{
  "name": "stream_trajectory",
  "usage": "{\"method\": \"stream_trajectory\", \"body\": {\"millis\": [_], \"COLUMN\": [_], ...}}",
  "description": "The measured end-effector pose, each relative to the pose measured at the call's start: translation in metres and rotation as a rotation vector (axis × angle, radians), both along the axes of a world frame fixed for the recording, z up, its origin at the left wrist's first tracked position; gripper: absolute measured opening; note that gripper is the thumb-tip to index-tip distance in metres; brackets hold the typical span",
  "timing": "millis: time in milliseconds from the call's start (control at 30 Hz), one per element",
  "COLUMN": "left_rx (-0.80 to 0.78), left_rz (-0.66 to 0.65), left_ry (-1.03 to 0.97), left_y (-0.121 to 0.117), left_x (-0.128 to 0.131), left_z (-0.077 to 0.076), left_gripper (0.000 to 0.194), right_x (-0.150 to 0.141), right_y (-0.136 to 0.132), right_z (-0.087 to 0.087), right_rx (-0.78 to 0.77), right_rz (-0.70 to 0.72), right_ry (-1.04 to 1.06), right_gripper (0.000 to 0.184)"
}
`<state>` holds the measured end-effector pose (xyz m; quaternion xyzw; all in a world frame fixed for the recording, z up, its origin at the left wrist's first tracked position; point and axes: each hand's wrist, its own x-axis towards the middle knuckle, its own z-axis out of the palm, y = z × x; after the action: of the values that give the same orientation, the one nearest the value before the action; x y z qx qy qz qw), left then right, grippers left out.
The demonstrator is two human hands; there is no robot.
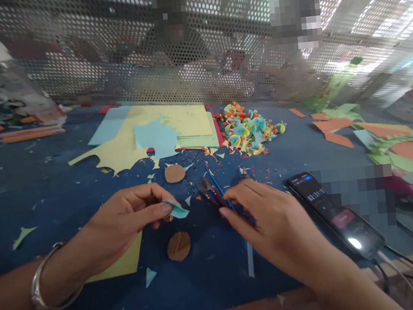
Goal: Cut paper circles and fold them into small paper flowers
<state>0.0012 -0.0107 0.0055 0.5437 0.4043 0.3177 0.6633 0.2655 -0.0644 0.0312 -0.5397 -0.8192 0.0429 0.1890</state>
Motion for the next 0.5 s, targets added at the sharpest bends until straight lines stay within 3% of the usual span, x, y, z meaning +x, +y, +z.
{"method": "stream_trajectory", "body": {"millis": [100, 233, 500], "left_rx": [-0.013, -0.004, 0.065], "left_rz": [-0.016, -0.015, -0.056], "left_ry": [0.012, 0.047, 0.154], "left_y": [0.0, 0.002, 0.001], "left_x": [-0.001, 0.0, 0.001], "left_z": [0.002, 0.002, 0.004], "left_gripper": [0.014, 0.016, 0.021], "right_x": [0.033, 0.066, 0.067], "right_y": [-0.019, -0.038, -0.026], "right_z": [-0.006, -0.017, -0.028], "right_rx": [0.025, 0.019, -0.056], "right_rz": [-0.123, -0.146, -0.179], "right_ry": [-0.062, -0.1, -0.158], "right_gripper": [0.017, 0.029, 0.028]}}
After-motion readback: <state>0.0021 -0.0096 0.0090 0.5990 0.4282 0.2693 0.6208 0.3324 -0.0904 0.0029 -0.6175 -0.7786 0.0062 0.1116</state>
